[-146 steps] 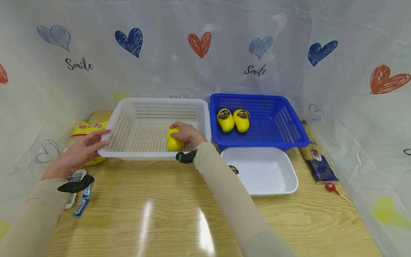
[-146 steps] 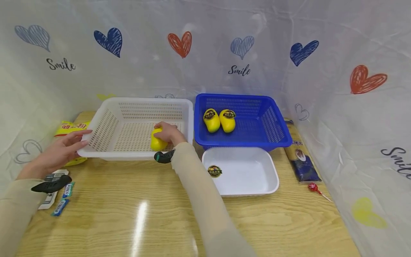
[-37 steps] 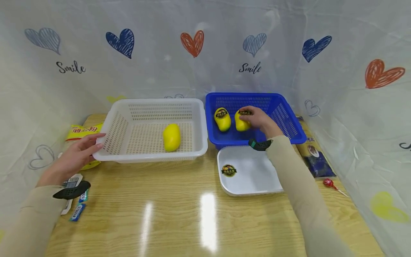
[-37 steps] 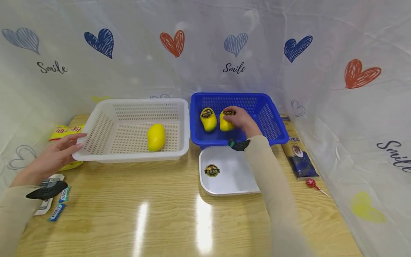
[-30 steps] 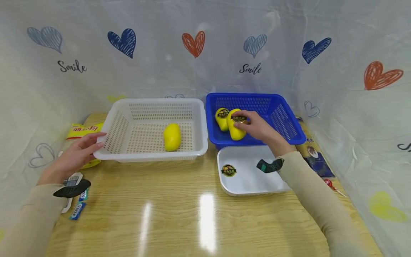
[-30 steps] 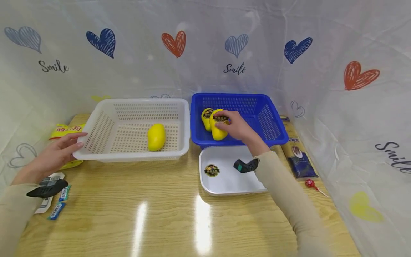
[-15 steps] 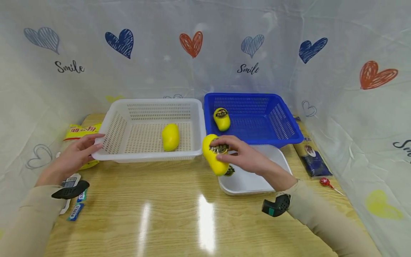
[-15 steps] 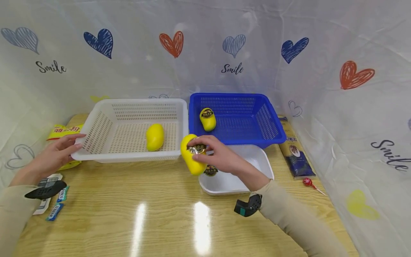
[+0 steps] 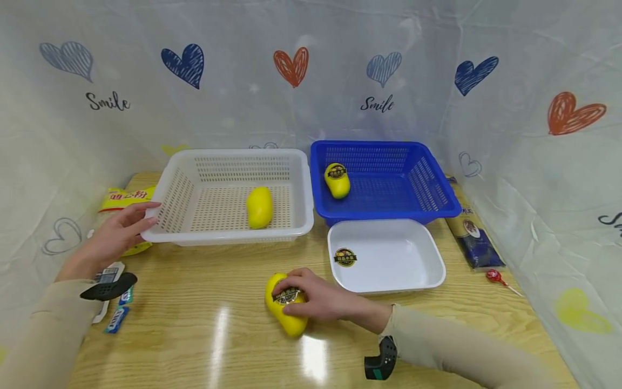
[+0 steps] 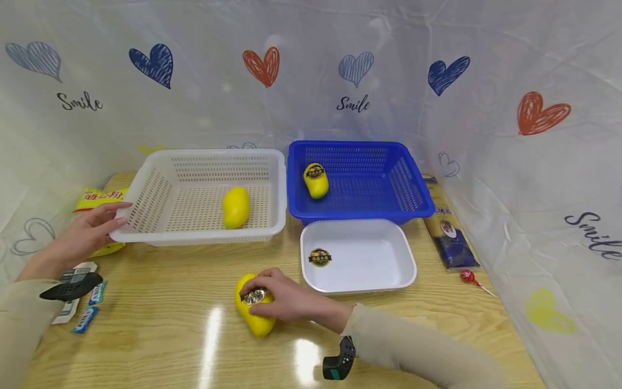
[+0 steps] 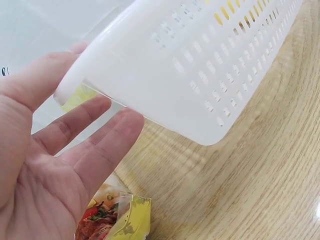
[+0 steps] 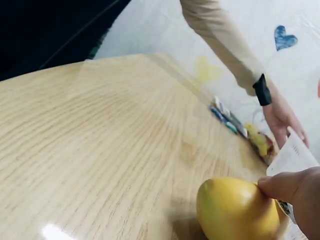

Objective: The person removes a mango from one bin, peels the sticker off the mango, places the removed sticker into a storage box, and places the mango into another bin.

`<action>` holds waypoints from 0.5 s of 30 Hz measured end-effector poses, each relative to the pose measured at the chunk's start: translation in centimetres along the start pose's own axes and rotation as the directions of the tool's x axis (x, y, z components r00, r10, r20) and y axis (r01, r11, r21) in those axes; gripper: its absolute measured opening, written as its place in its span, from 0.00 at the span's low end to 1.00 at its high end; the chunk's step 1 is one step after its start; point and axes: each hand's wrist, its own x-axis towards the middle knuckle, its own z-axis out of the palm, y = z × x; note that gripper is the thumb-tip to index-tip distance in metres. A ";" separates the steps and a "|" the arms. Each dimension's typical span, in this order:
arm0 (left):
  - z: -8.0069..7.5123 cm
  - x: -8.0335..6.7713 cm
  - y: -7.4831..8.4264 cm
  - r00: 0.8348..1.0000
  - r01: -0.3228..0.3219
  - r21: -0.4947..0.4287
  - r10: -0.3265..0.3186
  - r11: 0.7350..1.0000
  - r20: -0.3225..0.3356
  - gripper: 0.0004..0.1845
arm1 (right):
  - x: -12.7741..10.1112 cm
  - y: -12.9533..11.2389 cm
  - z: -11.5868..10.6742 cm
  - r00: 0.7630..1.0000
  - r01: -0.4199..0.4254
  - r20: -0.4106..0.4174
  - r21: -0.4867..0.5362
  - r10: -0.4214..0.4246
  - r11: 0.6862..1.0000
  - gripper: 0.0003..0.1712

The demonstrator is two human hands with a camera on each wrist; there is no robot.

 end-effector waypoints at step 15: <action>-0.3 -1.5 1.3 0.981 -0.079 0.222 0.115 0.972 -0.154 0.30 | 3.0 0.7 0.6 0.986 -0.020 -0.166 0.079 0.033 0.997 0.17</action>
